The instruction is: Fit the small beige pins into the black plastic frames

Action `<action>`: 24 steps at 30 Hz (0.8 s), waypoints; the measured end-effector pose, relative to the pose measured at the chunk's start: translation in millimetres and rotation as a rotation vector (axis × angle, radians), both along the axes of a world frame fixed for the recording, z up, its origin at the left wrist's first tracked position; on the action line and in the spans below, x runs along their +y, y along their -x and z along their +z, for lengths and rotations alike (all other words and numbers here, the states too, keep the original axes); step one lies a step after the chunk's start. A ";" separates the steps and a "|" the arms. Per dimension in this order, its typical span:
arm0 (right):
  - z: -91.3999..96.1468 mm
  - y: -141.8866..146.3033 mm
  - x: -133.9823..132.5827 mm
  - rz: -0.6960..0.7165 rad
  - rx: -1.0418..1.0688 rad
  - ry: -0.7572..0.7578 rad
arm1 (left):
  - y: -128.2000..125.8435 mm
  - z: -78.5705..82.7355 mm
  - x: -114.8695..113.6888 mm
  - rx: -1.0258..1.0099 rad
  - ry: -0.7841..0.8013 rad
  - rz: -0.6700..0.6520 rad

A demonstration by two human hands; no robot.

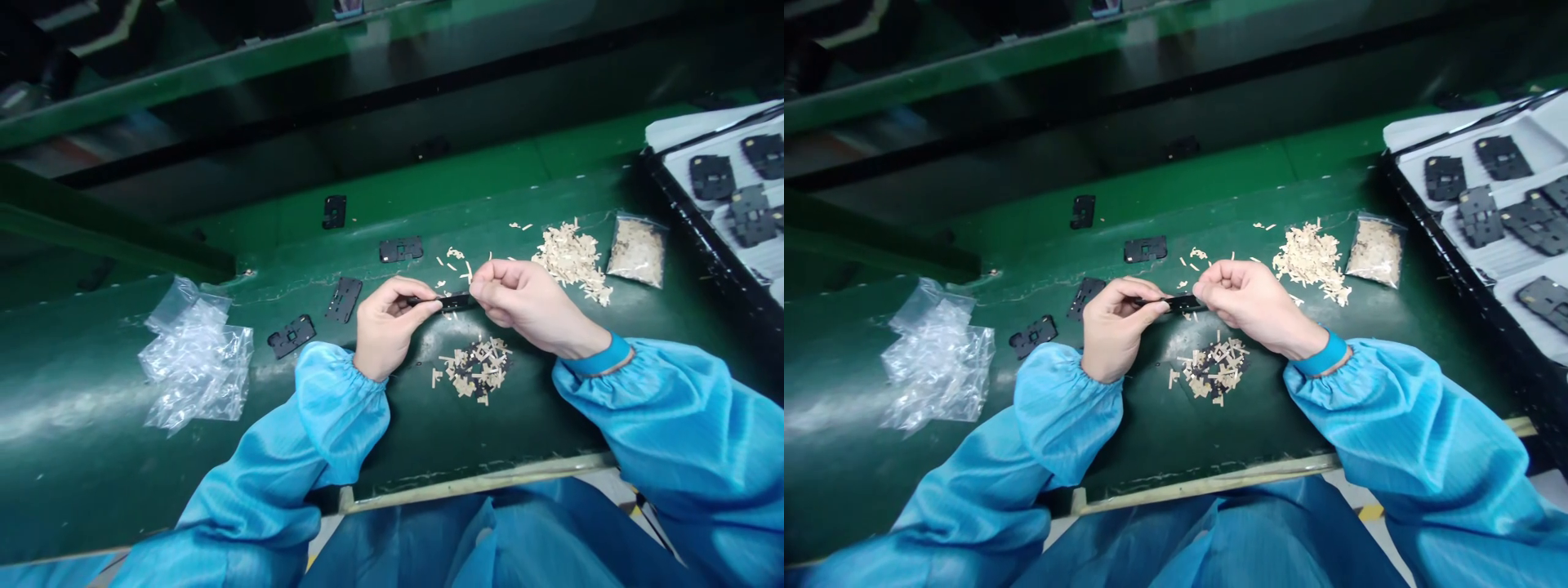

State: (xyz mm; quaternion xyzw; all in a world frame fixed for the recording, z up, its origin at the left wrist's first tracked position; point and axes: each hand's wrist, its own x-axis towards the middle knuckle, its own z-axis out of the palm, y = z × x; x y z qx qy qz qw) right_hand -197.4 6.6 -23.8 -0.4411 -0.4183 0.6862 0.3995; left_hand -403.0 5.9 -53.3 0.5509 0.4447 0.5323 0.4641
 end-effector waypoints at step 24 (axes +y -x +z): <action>-3.1 4.8 -2.0 -0.015 0.099 0.058 | -4.0 -14.3 -4.9 -0.197 -0.004 0.028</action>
